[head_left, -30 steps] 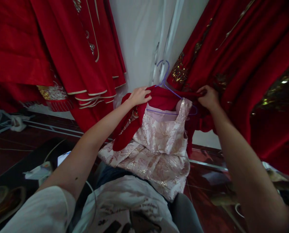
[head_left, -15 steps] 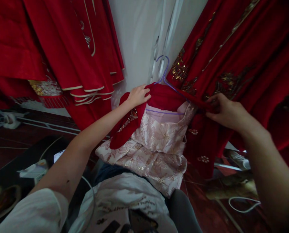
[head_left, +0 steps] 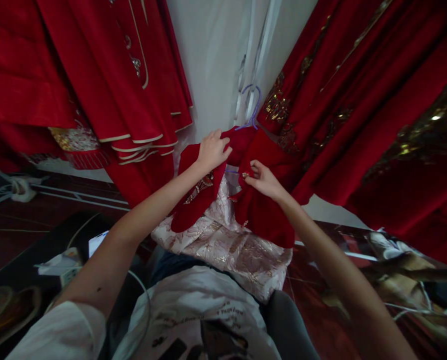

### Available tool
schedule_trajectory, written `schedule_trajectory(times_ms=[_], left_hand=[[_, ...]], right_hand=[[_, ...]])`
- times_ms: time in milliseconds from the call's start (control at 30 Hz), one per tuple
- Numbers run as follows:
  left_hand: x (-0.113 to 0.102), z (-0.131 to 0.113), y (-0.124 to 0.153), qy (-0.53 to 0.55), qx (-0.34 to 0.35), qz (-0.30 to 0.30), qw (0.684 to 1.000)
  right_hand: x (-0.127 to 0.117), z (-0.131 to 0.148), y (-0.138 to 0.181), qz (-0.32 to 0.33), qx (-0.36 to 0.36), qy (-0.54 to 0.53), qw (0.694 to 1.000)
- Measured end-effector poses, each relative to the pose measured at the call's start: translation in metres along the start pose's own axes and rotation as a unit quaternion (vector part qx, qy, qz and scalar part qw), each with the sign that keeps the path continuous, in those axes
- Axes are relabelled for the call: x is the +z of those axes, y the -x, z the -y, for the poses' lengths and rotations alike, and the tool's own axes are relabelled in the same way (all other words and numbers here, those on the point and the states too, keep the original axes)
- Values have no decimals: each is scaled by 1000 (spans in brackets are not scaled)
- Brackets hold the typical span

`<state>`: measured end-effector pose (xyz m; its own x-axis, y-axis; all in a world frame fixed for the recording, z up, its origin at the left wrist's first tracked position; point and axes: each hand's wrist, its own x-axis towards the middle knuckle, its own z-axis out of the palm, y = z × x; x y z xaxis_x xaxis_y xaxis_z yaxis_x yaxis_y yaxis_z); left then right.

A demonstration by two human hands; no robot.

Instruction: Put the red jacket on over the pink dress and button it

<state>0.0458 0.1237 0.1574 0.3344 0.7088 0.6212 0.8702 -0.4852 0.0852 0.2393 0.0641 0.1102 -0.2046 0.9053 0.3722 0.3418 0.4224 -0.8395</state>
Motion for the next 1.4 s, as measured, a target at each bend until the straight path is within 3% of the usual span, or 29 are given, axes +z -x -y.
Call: schedule_trajectory(times_ms=[133,300,400,533,700,833,933,1067,1233,1400], left_hand=[[-4,0,21,15,-7,-12,1000],[0,0,65,6,-53,-57,997],[3,-2,78,-3,-78,-64,995],[7,-12,68,32,-80,12,996],[20,-38,57,115,-28,88,989],[37,-38,70,222,-12,39,974],[46,-30,85,310,-48,-28,949],[43,-30,93,305,-68,-88,946],[31,-34,83,264,-5,-91,960],[36,-33,73,321,-14,-72,944]], right_hand=[[22,-10,9,-57,-2,-6,998],[13,-12,23,-172,-37,49,983],[5,-4,28,-202,-60,103,972],[5,2,27,-138,-51,75,986],[21,-4,25,-75,-46,-28,996],[26,-5,29,-83,-54,-45,994],[19,-3,31,-97,-62,-16,993],[6,1,31,-44,-77,17,996],[-3,7,32,-42,-98,25,994],[-2,8,22,-77,-104,33,991]])
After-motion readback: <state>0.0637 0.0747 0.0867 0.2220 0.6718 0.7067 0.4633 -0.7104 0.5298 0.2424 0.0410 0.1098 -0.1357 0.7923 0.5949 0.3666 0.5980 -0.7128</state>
